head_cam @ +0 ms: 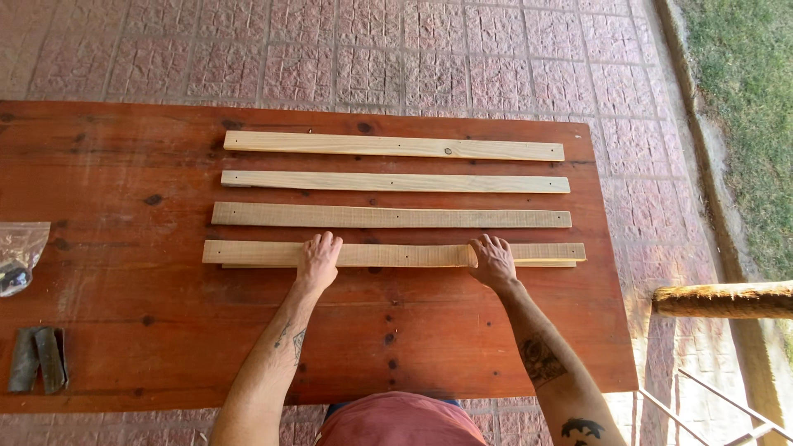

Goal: The person arranges several long wooden planks on a workbench and then uses a sanding block to smooth the surface of each plank one by one. The person handles the planks and the sanding block by hand throughout the process.

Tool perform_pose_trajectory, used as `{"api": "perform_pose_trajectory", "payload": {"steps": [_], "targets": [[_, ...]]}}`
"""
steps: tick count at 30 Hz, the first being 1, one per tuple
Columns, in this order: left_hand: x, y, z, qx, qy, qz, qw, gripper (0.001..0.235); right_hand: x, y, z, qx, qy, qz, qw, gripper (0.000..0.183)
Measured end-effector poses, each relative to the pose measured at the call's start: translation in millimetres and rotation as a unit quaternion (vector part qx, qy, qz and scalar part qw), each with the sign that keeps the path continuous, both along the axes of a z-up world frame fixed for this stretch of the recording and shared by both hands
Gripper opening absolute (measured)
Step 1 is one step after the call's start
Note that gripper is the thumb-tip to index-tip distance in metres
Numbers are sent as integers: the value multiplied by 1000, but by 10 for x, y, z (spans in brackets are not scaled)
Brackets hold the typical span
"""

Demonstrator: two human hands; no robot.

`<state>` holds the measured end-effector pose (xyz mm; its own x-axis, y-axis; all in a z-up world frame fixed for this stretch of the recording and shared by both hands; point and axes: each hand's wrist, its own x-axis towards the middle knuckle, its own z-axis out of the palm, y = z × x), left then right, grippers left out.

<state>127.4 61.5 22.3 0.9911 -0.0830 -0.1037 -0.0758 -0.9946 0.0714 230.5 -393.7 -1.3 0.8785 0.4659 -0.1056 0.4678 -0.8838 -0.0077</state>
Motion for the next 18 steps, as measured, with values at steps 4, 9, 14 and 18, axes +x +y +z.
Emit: {"api": "perform_pose_trajectory", "payload": {"steps": [4, 9, 14, 18], "targets": [[1, 22, -63, -20, 25, -2, 999, 51, -36, 28, 14, -34, 44, -3, 998, 67], [-32, 69, -146, -11, 9, -33, 999, 56, -100, 76, 94, -21, 39, 14, 999, 70], [50, 129, -378, 42, 24, -76, 996, 61, -68, 214, 7, -32, 54, 75, 995, 78], [98, 115, -443, 56, 21, -90, 994, 63, -26, 227, 25, -53, 32, 108, 992, 84]]}}
